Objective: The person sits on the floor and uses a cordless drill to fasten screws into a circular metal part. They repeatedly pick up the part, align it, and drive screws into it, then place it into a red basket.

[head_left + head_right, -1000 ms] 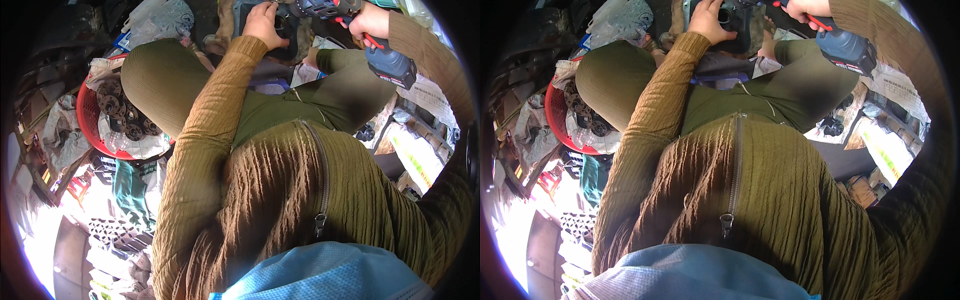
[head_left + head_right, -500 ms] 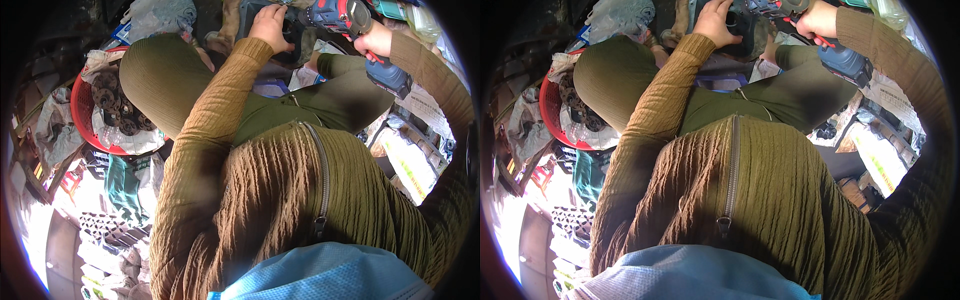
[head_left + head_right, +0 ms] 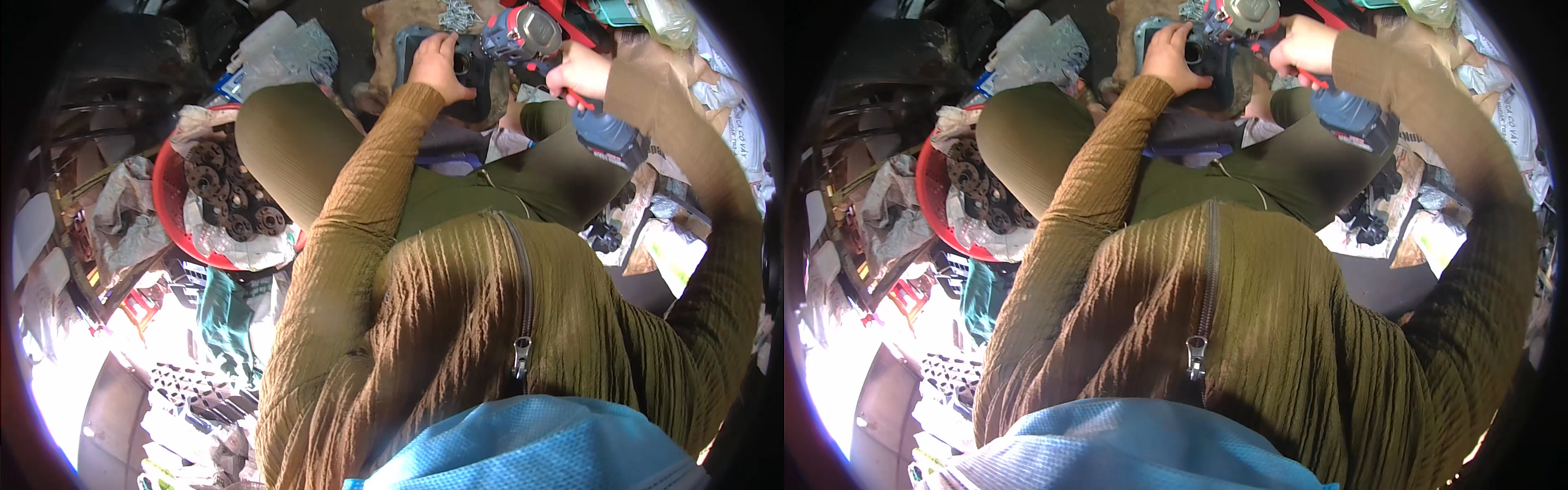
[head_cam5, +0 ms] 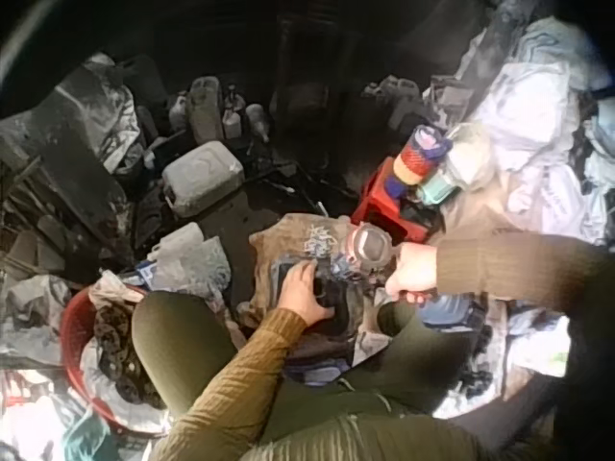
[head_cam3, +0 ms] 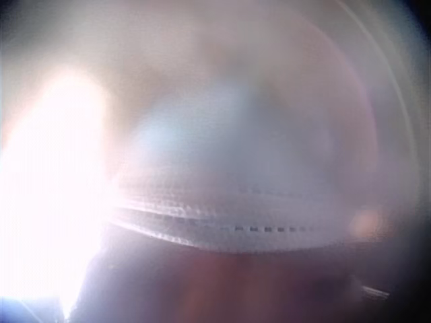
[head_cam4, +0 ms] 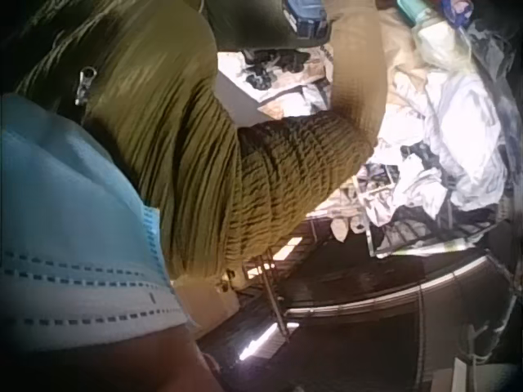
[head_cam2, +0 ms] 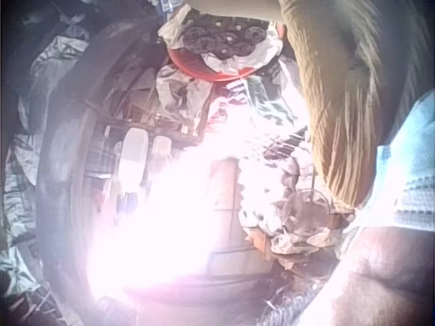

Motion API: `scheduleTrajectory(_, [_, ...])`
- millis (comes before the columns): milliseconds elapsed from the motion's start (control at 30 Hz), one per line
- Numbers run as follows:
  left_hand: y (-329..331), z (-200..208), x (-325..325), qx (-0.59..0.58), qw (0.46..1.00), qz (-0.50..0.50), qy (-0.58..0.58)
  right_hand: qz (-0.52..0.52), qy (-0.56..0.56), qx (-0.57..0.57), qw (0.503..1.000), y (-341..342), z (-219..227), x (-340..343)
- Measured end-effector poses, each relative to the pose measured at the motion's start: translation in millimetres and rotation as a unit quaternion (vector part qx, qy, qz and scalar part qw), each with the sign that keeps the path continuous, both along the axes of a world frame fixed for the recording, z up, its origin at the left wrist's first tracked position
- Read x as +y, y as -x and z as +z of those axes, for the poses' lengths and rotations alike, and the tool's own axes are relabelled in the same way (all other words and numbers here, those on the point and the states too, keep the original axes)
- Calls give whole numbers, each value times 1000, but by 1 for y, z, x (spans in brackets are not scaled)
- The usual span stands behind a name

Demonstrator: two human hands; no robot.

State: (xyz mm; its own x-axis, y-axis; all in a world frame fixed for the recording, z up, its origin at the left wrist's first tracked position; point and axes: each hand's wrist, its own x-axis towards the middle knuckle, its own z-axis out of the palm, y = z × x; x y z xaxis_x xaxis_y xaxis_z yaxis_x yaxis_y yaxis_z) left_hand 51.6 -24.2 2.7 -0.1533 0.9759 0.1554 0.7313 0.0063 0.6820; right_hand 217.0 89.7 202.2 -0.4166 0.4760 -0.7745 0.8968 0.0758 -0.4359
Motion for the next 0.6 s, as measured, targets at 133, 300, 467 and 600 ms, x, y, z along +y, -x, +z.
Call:
scheduleTrajectory(133, [2,0,4,-65,997,5,34,-137,37,12,990,-45,20,-32])
scheduleTrajectory(300, [48,-29,55,-223,948,227,-3,-277,58,236,930,-117,58,-108])
scheduleTrajectory(467, [75,-67,133,67,986,65,-135,-302,26,176,936,-167,56,-138])
scheduleTrajectory(600, [79,-87,156,122,990,-20,-66,-360,18,214,908,-187,40,-151])
